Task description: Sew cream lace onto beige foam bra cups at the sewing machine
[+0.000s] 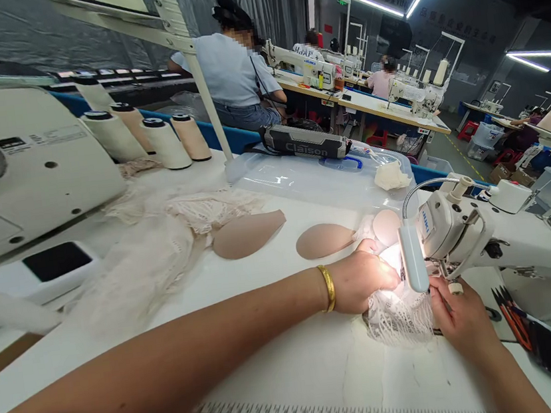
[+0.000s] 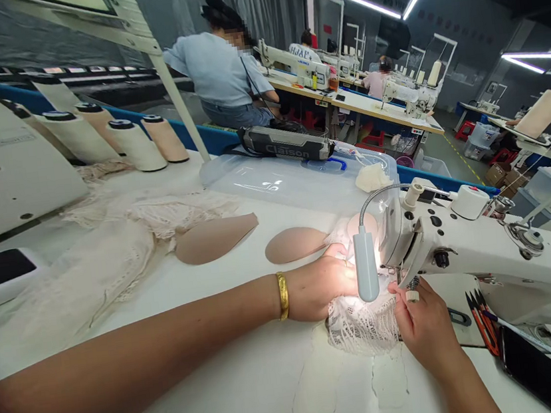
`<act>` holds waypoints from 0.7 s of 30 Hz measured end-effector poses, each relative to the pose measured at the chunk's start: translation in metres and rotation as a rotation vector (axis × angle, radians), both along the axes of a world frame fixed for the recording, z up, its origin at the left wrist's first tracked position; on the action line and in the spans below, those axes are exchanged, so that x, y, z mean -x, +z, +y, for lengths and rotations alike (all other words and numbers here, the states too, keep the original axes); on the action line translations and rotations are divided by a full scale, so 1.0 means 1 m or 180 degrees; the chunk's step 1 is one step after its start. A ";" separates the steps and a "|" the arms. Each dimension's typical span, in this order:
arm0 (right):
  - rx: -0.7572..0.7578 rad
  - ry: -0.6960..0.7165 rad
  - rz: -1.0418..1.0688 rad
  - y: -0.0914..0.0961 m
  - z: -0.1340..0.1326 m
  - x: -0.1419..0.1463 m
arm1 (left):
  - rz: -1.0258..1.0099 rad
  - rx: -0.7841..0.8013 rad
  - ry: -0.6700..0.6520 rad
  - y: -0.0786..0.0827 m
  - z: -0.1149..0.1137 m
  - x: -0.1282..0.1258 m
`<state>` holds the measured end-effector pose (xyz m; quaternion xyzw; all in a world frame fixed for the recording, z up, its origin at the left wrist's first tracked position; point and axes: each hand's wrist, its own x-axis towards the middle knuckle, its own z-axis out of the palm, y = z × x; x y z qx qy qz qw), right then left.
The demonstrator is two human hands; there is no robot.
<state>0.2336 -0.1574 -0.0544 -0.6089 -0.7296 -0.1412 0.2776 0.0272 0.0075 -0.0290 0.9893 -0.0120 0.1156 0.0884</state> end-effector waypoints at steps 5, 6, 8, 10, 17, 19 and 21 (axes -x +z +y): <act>0.0288 0.0416 0.0021 0.008 -0.006 0.010 | -0.0041 0.0054 0.0086 0.006 -0.005 0.009; 0.0347 0.0588 -0.0012 0.010 -0.007 0.013 | -0.0065 -0.0052 0.0185 0.005 -0.007 0.010; 0.0493 0.0770 -0.0134 0.012 -0.007 0.019 | -0.0055 -0.0360 0.0477 0.005 -0.012 0.012; 0.0656 0.0693 -0.0267 0.010 -0.005 0.023 | 0.0019 -0.0596 0.0740 0.004 -0.019 0.012; 0.0576 0.0171 -0.0416 -0.003 0.000 0.010 | 0.0532 -0.0284 0.0611 0.017 -0.029 0.013; 0.0741 -0.0014 -0.0221 0.000 -0.003 0.005 | 0.0703 -0.0133 0.0510 0.023 -0.026 0.016; 0.0910 -0.0073 0.0022 0.003 -0.006 0.003 | 0.0754 0.0010 0.0358 0.027 -0.023 0.018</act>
